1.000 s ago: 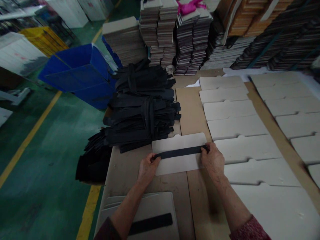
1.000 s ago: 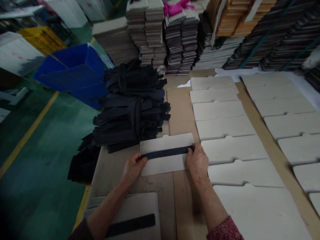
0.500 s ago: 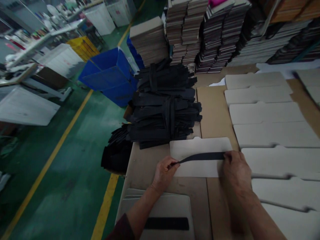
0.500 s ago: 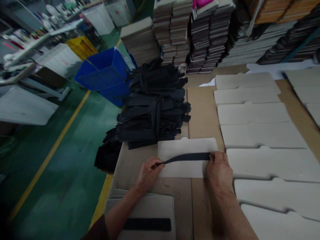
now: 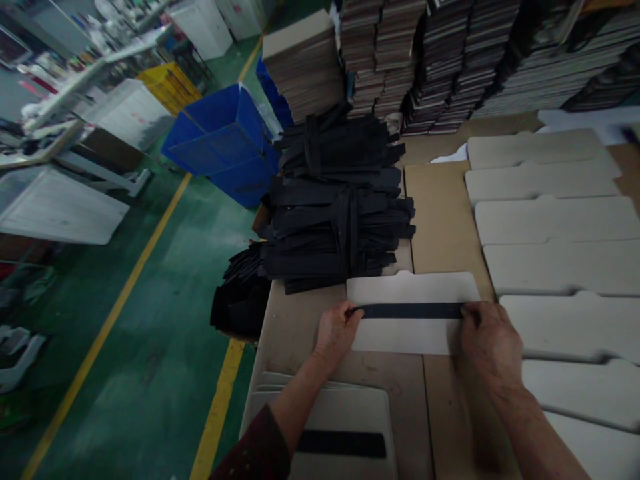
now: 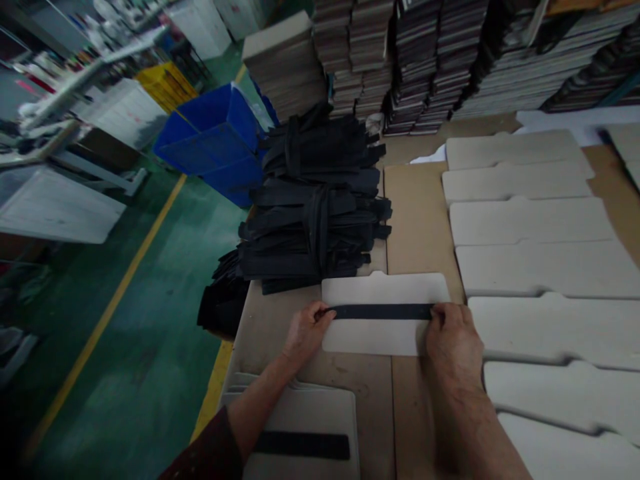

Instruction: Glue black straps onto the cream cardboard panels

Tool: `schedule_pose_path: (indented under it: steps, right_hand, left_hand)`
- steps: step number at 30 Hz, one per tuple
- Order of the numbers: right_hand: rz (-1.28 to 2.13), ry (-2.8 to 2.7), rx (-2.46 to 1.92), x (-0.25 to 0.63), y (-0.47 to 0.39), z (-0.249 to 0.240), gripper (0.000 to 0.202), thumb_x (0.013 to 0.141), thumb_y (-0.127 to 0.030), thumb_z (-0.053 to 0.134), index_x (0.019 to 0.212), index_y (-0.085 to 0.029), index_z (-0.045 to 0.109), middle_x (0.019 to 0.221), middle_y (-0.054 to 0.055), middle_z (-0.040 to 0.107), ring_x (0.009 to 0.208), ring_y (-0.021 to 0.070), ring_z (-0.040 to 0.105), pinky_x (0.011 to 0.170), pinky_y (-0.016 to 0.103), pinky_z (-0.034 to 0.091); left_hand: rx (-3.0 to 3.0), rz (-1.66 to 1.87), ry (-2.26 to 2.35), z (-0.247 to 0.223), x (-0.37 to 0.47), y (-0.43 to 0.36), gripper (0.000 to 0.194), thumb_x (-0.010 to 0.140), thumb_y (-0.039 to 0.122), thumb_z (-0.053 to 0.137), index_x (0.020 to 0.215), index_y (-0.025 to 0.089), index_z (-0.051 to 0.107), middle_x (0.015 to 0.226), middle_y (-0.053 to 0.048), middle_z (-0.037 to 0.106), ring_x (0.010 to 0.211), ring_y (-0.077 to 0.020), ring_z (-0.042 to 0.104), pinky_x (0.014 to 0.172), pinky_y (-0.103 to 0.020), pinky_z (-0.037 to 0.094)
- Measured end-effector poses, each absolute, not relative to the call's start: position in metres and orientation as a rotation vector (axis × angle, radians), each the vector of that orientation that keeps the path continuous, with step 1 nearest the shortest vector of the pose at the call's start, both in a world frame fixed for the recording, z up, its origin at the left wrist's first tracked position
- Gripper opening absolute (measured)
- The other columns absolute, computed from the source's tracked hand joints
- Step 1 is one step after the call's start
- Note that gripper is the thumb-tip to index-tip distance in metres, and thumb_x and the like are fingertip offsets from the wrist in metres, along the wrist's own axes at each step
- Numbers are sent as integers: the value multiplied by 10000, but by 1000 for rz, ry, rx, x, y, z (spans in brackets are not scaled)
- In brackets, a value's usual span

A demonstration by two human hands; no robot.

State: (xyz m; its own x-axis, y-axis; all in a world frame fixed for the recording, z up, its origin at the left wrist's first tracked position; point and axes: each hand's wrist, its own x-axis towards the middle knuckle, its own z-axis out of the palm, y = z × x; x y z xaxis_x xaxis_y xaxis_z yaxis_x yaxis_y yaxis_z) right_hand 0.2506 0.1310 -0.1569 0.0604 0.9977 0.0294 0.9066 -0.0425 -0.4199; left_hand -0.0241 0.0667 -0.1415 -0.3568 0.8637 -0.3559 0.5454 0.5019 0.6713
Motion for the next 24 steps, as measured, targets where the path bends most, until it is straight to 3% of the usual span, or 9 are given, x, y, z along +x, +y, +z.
schedule_pose_path:
  steps: [24]
  right_hand:
    - [443, -1906, -2019, 250, 132, -153, 223, 868, -320, 425, 910, -188, 600, 950, 102, 596, 797, 225, 524, 696, 349, 397]
  left_hand:
    - [1266, 401, 2164, -137, -18, 72, 120, 837, 265, 663, 739, 209, 623, 720, 9, 611, 657, -137, 557, 643, -252, 377]
